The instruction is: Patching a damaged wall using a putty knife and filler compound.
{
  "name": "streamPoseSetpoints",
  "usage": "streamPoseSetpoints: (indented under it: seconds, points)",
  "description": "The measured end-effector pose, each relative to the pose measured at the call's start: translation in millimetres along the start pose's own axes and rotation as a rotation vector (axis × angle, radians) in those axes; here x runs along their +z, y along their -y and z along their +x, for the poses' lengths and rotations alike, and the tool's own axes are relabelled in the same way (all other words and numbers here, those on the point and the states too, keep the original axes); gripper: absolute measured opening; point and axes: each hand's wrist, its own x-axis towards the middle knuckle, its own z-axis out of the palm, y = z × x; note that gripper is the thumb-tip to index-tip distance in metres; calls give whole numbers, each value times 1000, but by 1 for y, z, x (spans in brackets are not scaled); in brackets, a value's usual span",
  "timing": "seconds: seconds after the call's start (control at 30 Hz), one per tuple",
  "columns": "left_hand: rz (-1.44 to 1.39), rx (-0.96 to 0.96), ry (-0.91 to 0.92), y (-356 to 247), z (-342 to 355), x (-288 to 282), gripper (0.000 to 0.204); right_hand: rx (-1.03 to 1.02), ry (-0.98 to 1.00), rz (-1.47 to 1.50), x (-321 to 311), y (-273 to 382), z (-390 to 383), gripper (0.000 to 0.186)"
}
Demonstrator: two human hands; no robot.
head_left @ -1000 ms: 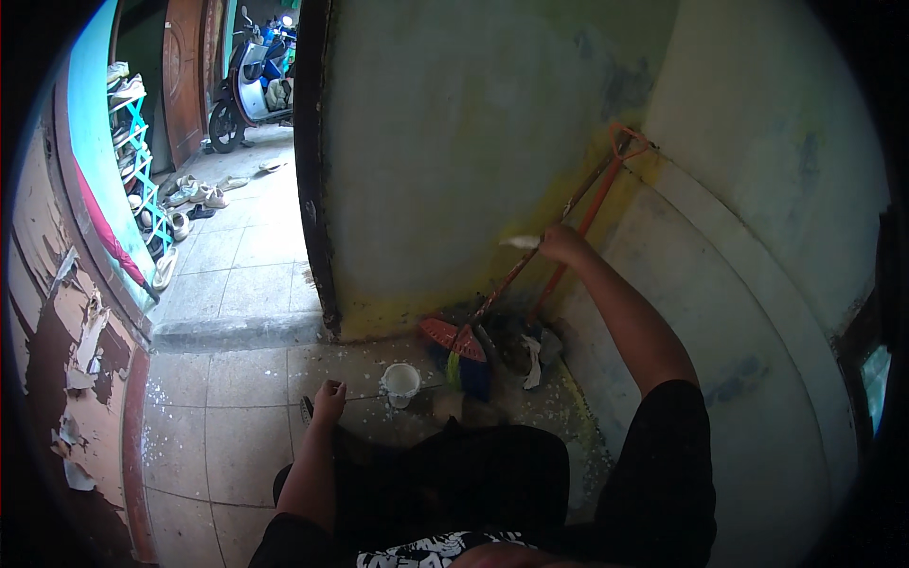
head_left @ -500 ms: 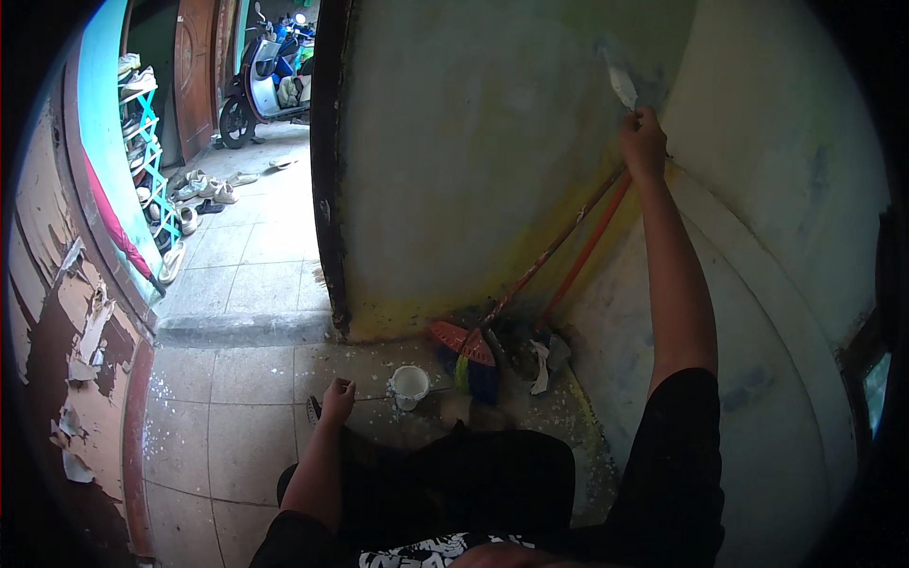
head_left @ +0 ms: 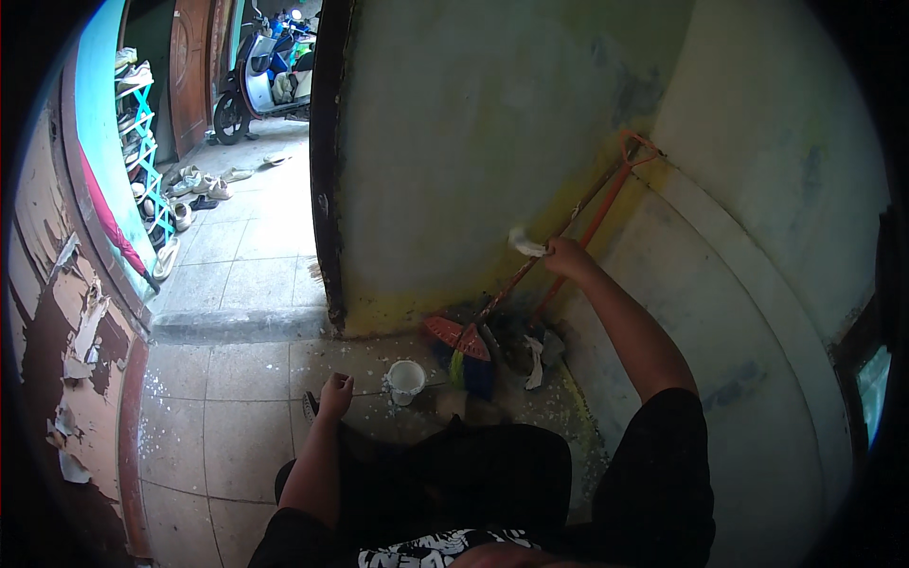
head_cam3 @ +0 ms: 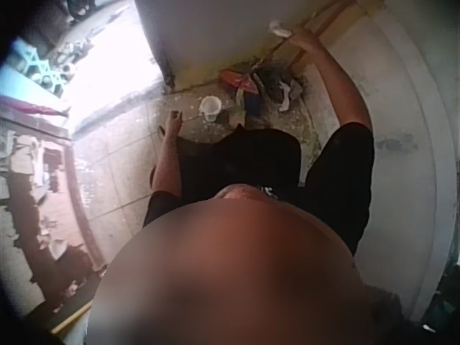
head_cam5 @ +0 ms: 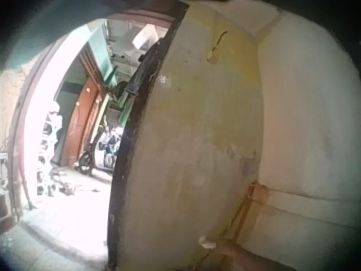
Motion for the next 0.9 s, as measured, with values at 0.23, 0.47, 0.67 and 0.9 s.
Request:
streamPoseSetpoints:
  seconds: [0.23, 0.47, 0.67, 0.9]
  points:
    - [-4, -4, -8, 3, -2, 1, 35, 7, -243, 26, -101, 29, 47, 26]
    - [-27, 3, 23, -14, -2, 3, 35, -15, -697, 84, -249, 57, 76, 30]
    - [-64, -5, 6, -10, 6, 7, 35, -104, -976, 219, -257, 84, 82, 27]
    - [-96, 9, -10, -18, -2, 8, 35, -213, -577, 146, -91, 62, 45, 25]
